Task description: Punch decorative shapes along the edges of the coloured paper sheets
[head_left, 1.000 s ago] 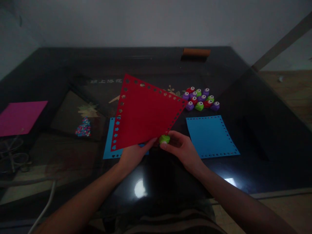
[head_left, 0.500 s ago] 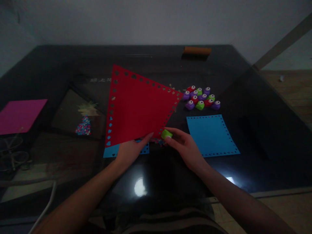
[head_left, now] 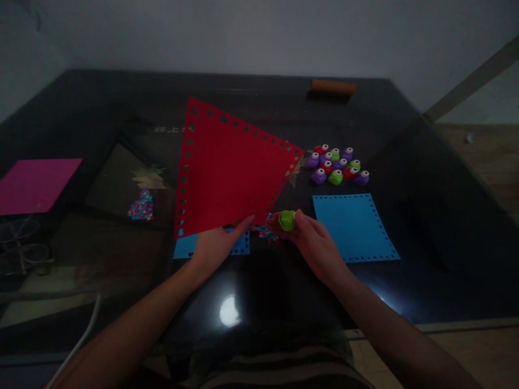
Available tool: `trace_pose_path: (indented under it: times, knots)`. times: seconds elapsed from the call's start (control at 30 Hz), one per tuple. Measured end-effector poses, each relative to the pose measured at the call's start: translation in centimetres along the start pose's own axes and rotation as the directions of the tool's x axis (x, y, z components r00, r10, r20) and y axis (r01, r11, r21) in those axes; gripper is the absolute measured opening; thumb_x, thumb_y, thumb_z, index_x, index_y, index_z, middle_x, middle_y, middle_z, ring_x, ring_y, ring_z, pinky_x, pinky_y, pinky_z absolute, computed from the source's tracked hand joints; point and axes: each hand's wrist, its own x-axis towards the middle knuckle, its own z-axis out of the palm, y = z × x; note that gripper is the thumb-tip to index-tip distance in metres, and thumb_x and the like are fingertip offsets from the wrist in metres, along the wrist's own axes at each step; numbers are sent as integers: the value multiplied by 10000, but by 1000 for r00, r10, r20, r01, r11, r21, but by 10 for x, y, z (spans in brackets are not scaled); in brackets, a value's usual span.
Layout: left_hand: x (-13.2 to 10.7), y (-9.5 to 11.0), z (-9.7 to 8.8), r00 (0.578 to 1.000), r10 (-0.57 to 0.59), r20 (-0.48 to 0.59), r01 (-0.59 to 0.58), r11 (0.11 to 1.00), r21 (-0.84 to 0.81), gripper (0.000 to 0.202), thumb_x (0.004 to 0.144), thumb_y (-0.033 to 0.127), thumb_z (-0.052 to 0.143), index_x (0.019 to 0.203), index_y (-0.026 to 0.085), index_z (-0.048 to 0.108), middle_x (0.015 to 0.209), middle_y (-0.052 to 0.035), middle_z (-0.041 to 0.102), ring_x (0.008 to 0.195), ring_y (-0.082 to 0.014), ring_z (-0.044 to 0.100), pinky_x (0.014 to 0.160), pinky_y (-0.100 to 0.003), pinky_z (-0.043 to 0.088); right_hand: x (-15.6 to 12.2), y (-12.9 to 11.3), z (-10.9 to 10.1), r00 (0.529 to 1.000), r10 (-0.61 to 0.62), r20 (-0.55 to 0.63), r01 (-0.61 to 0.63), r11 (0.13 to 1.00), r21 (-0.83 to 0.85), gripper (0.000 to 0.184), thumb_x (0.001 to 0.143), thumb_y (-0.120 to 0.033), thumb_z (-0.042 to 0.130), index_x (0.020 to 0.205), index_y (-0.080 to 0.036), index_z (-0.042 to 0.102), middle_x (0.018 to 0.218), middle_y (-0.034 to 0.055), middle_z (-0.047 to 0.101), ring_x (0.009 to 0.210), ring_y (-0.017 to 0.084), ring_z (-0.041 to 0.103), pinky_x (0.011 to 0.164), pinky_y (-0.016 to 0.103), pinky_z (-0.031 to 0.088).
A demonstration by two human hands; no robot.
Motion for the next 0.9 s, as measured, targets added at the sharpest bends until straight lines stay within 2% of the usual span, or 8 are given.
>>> trace_pose_path:
  times: [0.13,0.3,0.47,0.7,0.9]
  knots:
    - [0,0,0,1000,-2,17,2,1000,1,205,796,349,586,690,228,714,783,-33,755,849,-250,690,912,-387,488,-1,0,-3,1000,0,-17,-1,997,-75,371,822,-548,553,888,-214,701,919,51,726,961,224,654,929,420,477]
    - [1,0,0,1000,-7,-10,7,1000,8,192,783,365,596,695,239,712,826,-29,756,898,-254,676,929,-389,477,-2,-2,-7,998,-55,-8,50,958,-283,382,846,-534,527,989,-218,687,1020,51,704,1012,224,622,930,394,458]
    - [1,-1,0,1000,-5,6,5,1000,-10,202,794,365,590,710,231,715,810,-24,755,881,-250,681,936,-383,472,-3,-6,-5,998,-52,32,60,938,-340,359,870,-511,501,1021,-233,671,1071,42,689,1036,206,608,927,358,452]
    - [2,-2,1,1000,-14,-2,14,1000,-2,204,796,369,605,705,225,717,808,-26,756,887,-253,682,951,-376,460,-5,-13,-3,992,-94,84,123,861,-493,303,869,-465,524,1006,-230,660,964,34,707,930,208,635,839,351,488]
    - [2,-2,1,1000,8,12,-8,1000,-1,189,803,328,601,695,224,718,774,-11,756,851,-233,690,930,-344,473,-6,-11,-4,989,-92,112,138,833,-536,285,882,-451,506,1007,-236,644,936,21,705,902,196,637,773,316,496]
